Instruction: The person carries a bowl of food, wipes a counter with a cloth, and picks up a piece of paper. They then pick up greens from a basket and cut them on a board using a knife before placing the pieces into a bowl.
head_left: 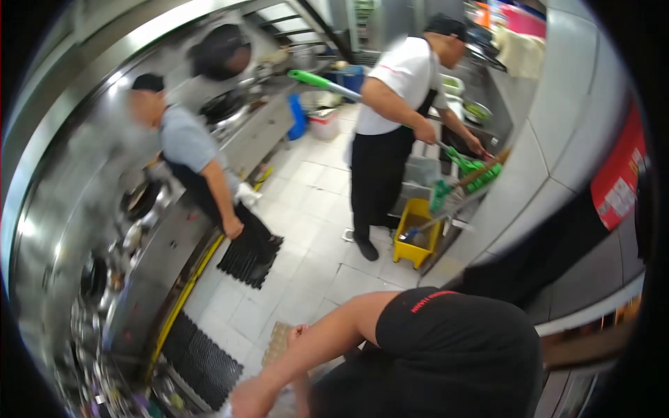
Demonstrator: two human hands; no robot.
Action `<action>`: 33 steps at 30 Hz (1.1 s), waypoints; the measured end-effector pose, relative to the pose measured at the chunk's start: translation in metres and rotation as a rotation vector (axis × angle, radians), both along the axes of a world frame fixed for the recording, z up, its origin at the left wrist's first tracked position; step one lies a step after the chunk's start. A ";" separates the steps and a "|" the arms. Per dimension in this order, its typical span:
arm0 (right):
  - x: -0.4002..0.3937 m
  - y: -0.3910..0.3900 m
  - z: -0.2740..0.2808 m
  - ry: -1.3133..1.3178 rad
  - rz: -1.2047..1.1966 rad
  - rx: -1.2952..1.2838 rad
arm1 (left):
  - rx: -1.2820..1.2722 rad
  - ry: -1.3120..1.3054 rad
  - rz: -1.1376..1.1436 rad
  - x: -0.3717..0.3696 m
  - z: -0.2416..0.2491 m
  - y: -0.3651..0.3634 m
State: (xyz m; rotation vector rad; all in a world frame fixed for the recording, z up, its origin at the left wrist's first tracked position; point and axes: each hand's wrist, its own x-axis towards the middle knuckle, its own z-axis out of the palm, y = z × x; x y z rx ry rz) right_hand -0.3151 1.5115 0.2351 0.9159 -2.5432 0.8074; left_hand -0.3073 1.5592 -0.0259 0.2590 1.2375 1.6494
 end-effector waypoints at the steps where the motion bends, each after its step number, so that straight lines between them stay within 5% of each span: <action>1: 0.012 0.014 0.018 -0.133 0.116 0.102 | -0.029 -0.018 -0.061 -0.001 -0.007 0.014; 7: 0.034 0.111 0.022 -0.131 0.138 -0.146 | -0.213 -0.052 -0.349 -0.005 -0.047 0.082; 11: 0.036 0.267 -0.044 -0.112 -0.395 0.157 | -0.378 0.132 -0.584 -0.025 -0.063 0.114; 13: 0.062 0.357 -0.073 -0.170 -0.601 0.049 | -0.578 0.614 -0.825 -0.041 -0.043 0.126; 14: 0.087 0.395 -0.066 -0.239 -0.639 0.060 | -0.598 0.591 -0.726 -0.052 -0.024 0.124; 16: 0.110 0.459 -0.065 -0.614 -0.790 0.130 | -0.836 1.680 -0.728 -0.069 0.005 0.110; 17: 0.126 0.491 -0.083 -0.531 -0.841 0.087 | -0.913 1.690 -0.808 -0.097 -0.052 0.094; 19: 0.143 0.525 -0.036 -0.470 -0.942 -0.081 | -0.797 1.294 -1.123 -0.157 -0.191 0.053; 20: 0.143 0.543 -0.020 -0.489 -0.955 -0.121 | -0.744 1.278 -1.166 -0.170 -0.212 0.045; 21: 0.142 0.565 -0.027 -0.462 -0.978 -0.165 | -0.666 1.404 -1.126 -0.177 -0.220 0.033; 22: 0.137 0.580 -0.022 -0.533 -0.995 -0.238 | -0.876 1.138 -0.906 -0.170 -0.188 0.045; 23: 0.129 0.598 -0.022 -0.520 -0.983 -0.158 | -1.027 0.896 -0.613 -0.143 -0.056 0.086; 27: 0.091 0.661 -0.059 -0.565 -0.902 -0.125 | -1.161 0.676 -0.130 -0.127 -0.146 0.102; 29: 0.062 0.698 -0.077 -0.596 -0.850 -0.073 | -1.218 0.742 -0.338 -0.116 -0.166 0.133; 31: 0.038 0.729 -0.093 -0.582 -0.795 -0.048 | -1.132 -0.045 -0.189 -0.098 -0.125 0.181; 32: 0.028 0.745 -0.096 -0.640 -0.803 -0.006 | -1.143 -0.076 -0.206 -0.088 -0.141 0.200; 33: 0.017 0.760 -0.102 -0.698 -0.814 0.037 | -0.689 -0.080 -0.011 -0.071 -0.201 0.210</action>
